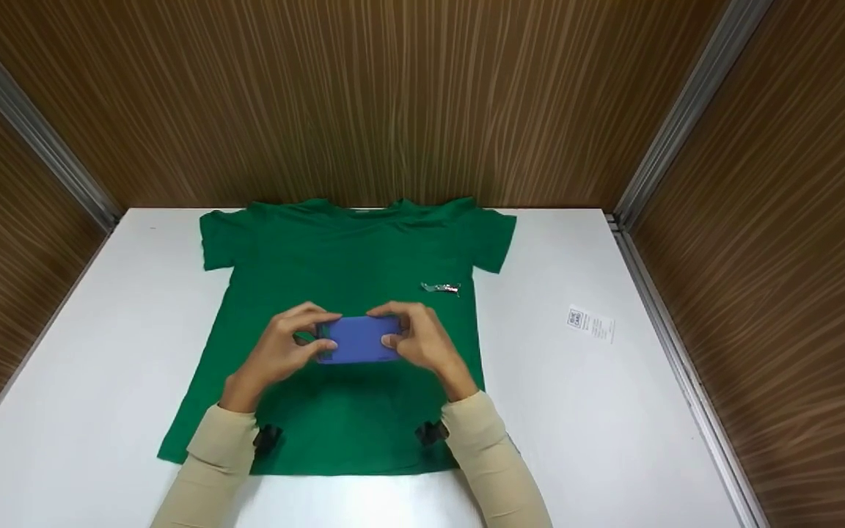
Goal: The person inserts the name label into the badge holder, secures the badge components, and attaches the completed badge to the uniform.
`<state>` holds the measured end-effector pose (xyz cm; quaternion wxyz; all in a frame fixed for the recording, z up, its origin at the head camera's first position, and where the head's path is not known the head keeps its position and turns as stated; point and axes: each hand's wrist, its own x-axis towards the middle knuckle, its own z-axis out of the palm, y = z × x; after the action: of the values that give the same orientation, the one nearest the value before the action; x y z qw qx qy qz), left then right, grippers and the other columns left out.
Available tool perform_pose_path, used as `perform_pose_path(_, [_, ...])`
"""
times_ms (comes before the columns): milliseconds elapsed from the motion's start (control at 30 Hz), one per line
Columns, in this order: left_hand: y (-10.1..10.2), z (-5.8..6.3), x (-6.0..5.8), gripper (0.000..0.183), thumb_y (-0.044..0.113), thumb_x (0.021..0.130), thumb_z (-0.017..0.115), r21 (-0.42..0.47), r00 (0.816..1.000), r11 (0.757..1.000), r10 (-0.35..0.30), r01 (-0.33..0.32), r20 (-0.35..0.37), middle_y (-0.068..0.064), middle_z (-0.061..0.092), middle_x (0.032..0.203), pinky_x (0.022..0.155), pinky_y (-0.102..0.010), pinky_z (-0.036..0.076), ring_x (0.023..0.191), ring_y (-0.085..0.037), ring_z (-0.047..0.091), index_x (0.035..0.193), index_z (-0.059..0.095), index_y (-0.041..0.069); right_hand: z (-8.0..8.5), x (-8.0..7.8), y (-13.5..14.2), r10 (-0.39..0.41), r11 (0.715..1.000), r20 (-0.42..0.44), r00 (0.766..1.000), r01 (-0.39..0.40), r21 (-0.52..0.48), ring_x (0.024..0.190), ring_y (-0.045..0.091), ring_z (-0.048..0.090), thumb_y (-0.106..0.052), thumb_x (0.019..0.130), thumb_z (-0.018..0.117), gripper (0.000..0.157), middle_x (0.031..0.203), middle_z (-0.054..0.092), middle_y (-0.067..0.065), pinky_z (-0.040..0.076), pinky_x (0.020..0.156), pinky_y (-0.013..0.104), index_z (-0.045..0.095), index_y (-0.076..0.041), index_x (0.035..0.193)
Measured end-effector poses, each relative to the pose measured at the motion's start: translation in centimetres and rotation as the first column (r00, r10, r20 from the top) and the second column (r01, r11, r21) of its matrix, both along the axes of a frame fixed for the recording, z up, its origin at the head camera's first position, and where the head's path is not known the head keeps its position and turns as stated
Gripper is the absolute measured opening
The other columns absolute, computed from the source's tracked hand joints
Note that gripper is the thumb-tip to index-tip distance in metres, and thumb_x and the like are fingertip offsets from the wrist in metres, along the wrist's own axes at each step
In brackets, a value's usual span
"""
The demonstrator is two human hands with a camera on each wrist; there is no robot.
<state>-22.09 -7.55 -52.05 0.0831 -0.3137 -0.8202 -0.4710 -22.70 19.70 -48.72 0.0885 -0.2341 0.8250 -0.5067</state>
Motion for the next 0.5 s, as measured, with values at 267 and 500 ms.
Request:
perform_pose_path(267, [-0.11,0.15,0.07,0.036,0.017,0.094,0.076,0.008,1.0,1.0,-0.001,0.001,-0.01,-0.012,0.067,0.11,0.081,-0.035,0.059,0.091,-0.021,0.064,0.128,0.072,0.007,-0.03,-0.12,-0.03,0.002,1.0,0.014,1.0,-0.002,-0.007,0.094,0.031,0.07,0.005,0.096,0.063,0.039,0.131,0.068,0.025,0.059,0.078,0.033,0.069,-0.005,0.133])
perform_pose_path(500, [-0.07,0.17,0.08,0.035,0.015,0.094,0.075,-0.001,1.0,1.0,0.003,-0.003,-0.002,-0.012,0.068,0.11,0.081,-0.035,0.059,0.091,-0.021,0.064,0.127,0.073,0.005,-0.07,-0.05,-0.02,0.007,1.0,0.001,1.0,-0.007,-0.002,0.092,0.03,0.07,0.006,0.096,0.064,0.039,0.133,0.067,0.025,0.058,0.076,0.029,0.067,-0.001,0.135])
